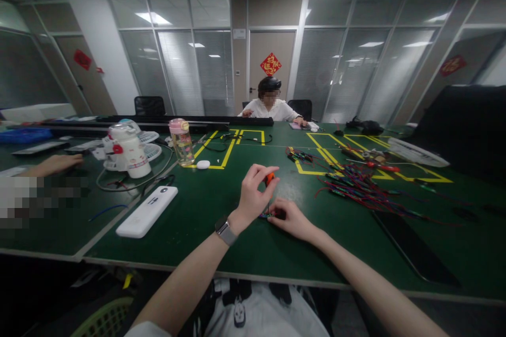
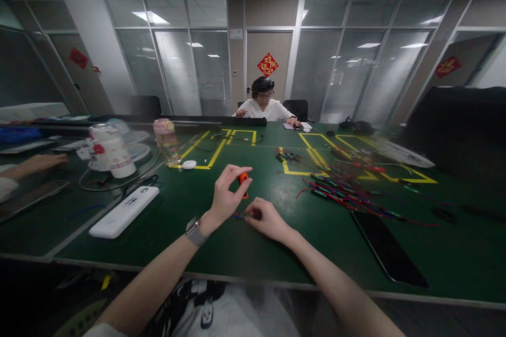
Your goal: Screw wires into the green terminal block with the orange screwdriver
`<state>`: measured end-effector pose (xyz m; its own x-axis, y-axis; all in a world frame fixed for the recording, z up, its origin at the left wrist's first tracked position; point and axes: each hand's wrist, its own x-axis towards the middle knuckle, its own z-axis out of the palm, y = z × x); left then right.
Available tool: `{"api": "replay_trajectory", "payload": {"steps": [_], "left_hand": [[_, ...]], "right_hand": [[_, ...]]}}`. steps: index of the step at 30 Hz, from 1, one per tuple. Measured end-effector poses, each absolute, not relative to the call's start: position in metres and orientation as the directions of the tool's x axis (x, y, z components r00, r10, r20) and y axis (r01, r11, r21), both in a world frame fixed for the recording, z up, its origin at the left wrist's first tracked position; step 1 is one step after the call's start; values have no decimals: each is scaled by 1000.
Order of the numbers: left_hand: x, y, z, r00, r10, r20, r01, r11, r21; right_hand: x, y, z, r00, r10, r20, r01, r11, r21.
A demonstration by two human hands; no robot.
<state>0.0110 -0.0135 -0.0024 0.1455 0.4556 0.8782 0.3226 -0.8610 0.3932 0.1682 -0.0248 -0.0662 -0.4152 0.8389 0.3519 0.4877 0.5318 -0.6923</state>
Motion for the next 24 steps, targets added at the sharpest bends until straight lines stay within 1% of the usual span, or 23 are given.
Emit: {"api": "replay_trajectory", "payload": {"steps": [4, 7, 16, 19, 24], "left_hand": [[10, -14, -3, 196, 474, 859, 308, -861, 405], [10, -14, -3, 204, 476, 856, 293, -864, 410], [11, -12, -3, 110, 420, 901, 359, -862, 358], [10, -14, -3, 139, 439, 888, 351, -860, 371], [9, -15, -2, 198, 476, 857, 283, -865, 415]], "right_hand": [[168, -24, -66, -421, 836, 352, 485, 536, -692], [169, -24, -66, -423, 835, 354, 489, 538, -687], [169, -24, -68, -417, 840, 348, 487, 530, -695], [169, -23, -69, -417, 839, 349, 489, 531, -692], [169, -23, -68, -425, 836, 347, 485, 534, -693]]}}
